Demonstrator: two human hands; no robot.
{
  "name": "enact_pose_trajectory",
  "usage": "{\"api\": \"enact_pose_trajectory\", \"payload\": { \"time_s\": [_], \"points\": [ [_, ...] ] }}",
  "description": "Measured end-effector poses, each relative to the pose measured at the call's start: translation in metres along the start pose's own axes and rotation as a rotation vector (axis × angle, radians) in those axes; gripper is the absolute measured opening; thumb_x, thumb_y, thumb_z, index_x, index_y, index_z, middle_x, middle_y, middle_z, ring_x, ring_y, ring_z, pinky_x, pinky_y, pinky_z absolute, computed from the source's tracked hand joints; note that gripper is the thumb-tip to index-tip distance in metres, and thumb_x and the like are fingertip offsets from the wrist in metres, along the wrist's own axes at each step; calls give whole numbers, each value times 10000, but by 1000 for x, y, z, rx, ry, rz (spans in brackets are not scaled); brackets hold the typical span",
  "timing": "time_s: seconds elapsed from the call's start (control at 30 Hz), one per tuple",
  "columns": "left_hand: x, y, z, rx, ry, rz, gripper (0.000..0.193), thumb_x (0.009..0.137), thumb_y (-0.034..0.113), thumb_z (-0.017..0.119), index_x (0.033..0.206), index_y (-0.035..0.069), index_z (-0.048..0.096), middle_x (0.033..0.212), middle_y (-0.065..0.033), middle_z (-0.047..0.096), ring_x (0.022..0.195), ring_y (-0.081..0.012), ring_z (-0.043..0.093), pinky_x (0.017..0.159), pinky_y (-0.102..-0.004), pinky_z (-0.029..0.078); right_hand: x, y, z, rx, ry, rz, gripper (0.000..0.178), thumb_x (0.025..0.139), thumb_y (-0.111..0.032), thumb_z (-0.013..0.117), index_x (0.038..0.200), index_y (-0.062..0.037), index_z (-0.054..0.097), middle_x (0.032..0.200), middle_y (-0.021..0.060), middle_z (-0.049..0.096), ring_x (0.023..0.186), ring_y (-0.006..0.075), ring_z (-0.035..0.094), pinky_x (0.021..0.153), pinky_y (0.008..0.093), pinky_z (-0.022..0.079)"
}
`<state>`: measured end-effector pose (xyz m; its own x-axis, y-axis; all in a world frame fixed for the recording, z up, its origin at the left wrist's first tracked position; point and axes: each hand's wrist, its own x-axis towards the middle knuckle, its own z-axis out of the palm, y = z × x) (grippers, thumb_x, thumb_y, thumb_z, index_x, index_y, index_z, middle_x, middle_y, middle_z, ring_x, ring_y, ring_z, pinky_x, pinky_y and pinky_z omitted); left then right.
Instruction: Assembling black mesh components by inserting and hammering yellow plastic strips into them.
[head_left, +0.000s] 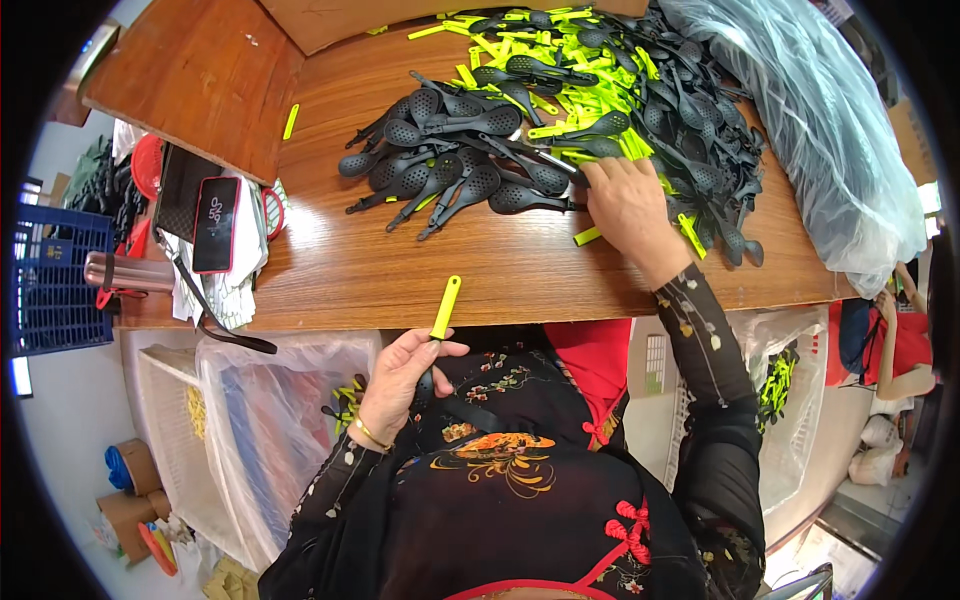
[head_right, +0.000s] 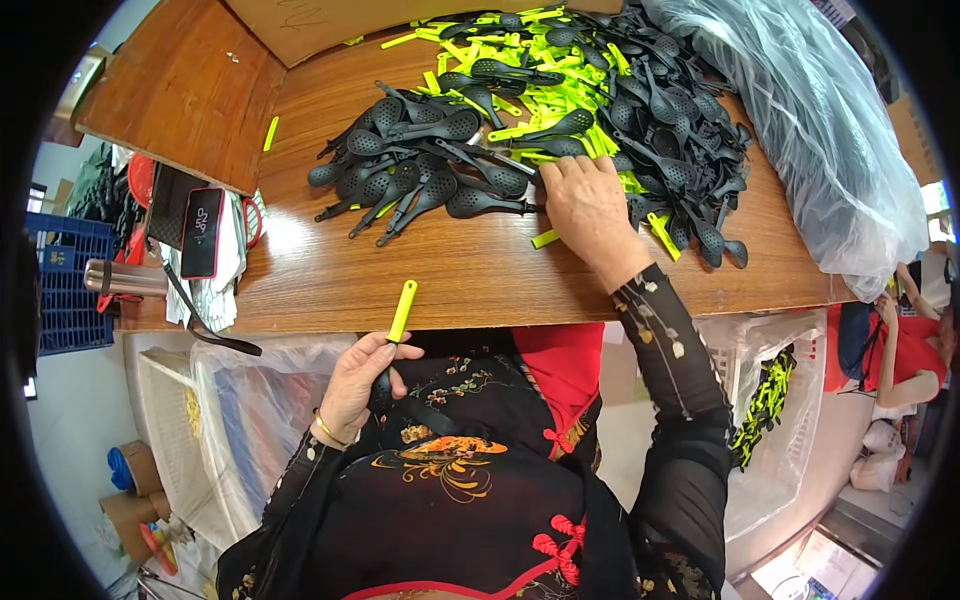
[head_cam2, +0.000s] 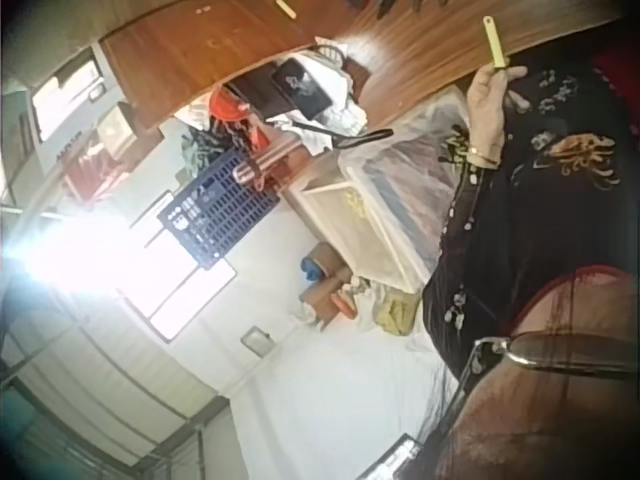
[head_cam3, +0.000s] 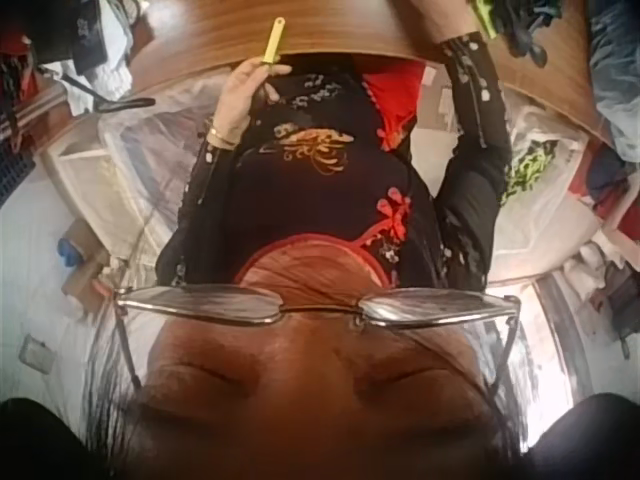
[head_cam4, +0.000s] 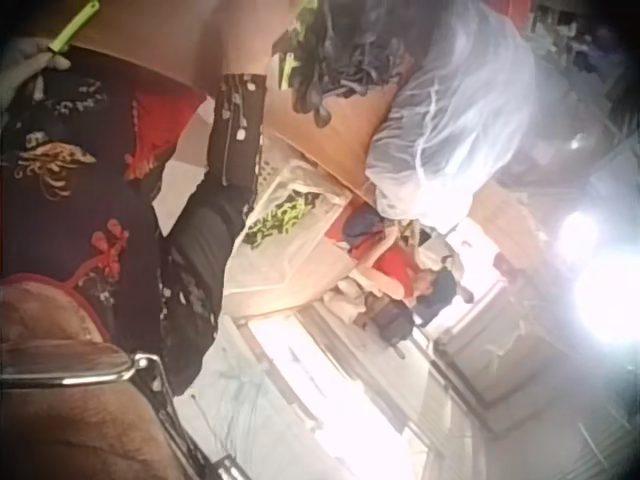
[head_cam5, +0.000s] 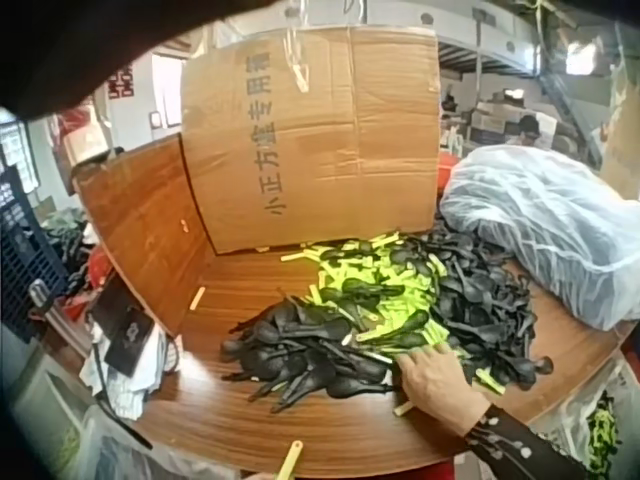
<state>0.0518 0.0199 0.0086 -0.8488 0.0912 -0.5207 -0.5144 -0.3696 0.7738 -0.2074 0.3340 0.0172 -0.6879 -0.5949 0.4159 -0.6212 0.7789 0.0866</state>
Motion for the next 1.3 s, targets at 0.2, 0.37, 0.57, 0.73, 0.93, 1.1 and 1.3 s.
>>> {"api": "enact_pose_trajectory", "payload": {
  "time_s": [0.2,0.37,0.57,0.73,0.93,1.1,1.3],
  "points": [
    [5,-9,8,-80,23,3,304,1133,192,578,1343,-19,634,1049,-92,766,663,-105,640,643,-223,523,14,12,-8,431,15,200,221,1060,-151,589,1250,-68,666,1060,228,740,920,423,732,777,511,580],
    [7,-17,12,-109,61,66,298,1135,219,587,1316,-10,647,1031,-78,753,665,-106,643,646,-222,511,-7,-28,-54,765,26,227,306,1023,-95,711,1317,-14,690,1103,222,745,984,399,728,861,419,571],
    [6,-22,12,-136,70,74,306,1135,232,591,1307,-16,638,1008,-85,740,668,-125,651,638,-251,540,-50,-74,-66,629,-146,-328,525,864,-131,835,1375,-177,720,936,40,700,741,232,702,592,379,569],
    [5,-25,14,-131,90,77,306,1140,235,579,1309,-13,638,1013,-93,737,666,-129,655,621,-261,542,-46,-81,-68,628,-209,-366,514,847,-57,832,1348,-130,741,961,64,738,811,258,736,639,374,587],
    [5,-20,18,-120,93,76,310,1139,240,585,1314,-7,652,991,-73,722,663,-119,648,621,-247,534,-50,-76,-59,688,-81,-350,477,873,-130,829,1340,-179,743,924,28,711,745,221,717,609,364,582],
    [4,-17,19,-129,104,63,301,1136,220,587,1320,-10,645,972,-54,707,658,-102,633,615,-231,521,-43,-72,-58,772,1,-254,473,884,-112,829,1345,-156,732,907,38,697,728,244,708,601,375,578],
    [4,-14,21,-119,95,52,286,1139,212,574,1312,-4,646,982,-57,713,667,-110,646,627,-242,529,-40,-67,-46,683,-91,-158,442,895,-54,820,1325,-118,740,902,106,692,766,302,706,669,398,572]
  ]
}}
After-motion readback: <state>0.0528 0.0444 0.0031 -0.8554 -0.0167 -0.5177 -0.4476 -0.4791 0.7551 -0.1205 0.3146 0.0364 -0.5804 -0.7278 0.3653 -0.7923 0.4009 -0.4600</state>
